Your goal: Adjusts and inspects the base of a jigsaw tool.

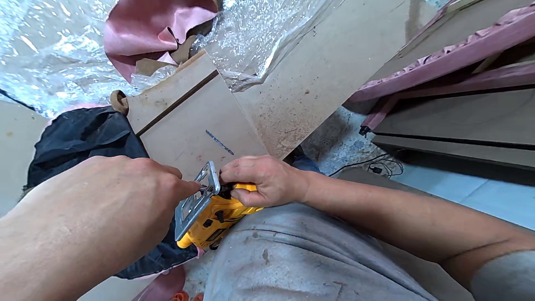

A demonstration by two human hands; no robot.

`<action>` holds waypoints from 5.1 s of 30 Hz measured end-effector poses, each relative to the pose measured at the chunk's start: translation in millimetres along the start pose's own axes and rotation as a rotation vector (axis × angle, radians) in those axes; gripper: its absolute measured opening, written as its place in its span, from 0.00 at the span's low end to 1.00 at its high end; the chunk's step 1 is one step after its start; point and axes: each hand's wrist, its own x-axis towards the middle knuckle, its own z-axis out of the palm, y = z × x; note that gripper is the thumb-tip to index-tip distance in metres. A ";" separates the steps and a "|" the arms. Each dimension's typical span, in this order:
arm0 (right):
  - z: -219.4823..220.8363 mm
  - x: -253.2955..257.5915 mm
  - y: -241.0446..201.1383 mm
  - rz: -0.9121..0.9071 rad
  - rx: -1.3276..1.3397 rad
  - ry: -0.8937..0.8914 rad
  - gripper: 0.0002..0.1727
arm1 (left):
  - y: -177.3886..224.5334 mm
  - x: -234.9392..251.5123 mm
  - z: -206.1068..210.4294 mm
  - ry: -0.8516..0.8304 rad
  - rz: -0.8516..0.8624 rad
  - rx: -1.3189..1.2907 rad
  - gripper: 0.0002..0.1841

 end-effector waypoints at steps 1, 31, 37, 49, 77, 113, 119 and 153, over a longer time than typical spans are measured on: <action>0.1 0.0 0.1 0.001 0.000 -0.003 0.16 | -0.1 0.6 -1.3 -0.010 0.000 -0.001 0.21; 0.8 -0.4 3.2 0.057 -0.035 0.040 0.16 | 4.1 39.0 -23.6 -0.262 -0.051 0.035 0.17; 2.3 -1.7 3.7 0.113 -0.055 0.062 0.16 | 2.8 42.2 -14.7 -0.227 -0.038 0.040 0.18; 5.5 -1.4 4.8 0.094 -0.039 0.123 0.11 | 0.7 45.8 -18.3 -0.239 -0.033 0.009 0.14; -49.1 78.0 -3.0 0.703 -0.070 -0.536 0.19 | 8.1 39.2 -18.0 -0.144 0.003 0.000 0.11; -10.6 6.6 -13.2 0.384 0.128 0.045 0.10 | 16.2 11.5 16.4 0.099 0.012 0.021 0.11; -5.6 6.0 -10.4 0.267 0.101 0.096 0.07 | 18.1 6.3 21.3 0.152 0.000 0.001 0.12; 1.6 5.1 -20.8 0.274 0.060 0.079 0.09 | 25.2 -4.5 24.3 0.146 -0.149 -0.140 0.19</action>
